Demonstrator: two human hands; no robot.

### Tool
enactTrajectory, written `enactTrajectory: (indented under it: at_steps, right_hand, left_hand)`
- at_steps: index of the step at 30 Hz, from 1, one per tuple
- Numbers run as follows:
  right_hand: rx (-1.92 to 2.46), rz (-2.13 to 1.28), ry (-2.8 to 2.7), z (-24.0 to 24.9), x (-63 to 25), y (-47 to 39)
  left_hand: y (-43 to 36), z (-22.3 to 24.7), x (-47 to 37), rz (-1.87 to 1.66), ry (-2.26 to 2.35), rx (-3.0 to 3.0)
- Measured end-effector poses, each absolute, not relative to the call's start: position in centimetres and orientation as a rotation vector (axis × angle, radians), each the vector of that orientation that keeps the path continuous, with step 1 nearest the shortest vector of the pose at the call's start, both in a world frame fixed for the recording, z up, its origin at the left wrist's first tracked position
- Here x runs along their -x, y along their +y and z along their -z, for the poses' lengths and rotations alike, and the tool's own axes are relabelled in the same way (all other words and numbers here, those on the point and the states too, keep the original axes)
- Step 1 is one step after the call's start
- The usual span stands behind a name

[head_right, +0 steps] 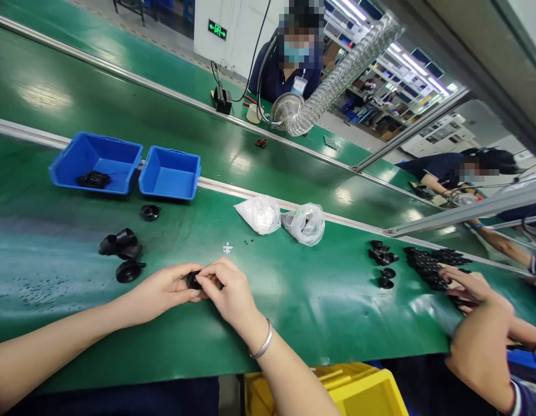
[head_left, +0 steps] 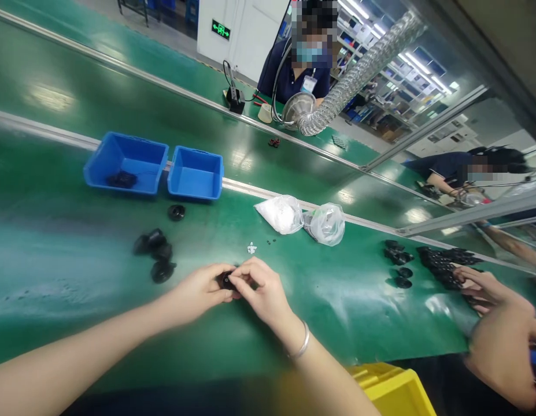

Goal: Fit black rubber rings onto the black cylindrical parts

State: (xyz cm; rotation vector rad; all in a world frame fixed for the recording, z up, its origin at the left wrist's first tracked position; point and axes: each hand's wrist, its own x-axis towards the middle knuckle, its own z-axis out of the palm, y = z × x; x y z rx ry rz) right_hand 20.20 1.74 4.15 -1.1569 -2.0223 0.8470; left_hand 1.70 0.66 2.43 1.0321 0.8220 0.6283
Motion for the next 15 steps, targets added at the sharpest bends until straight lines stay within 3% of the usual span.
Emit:
enactTrajectory:
  at_steps: [15]
  right_hand:
    - [0.985,-0.594,-2.315,-3.1,-20.5,0.6]
  left_hand:
    - [0.9,-2.1,-1.3,-0.635,0.884,-1.017]
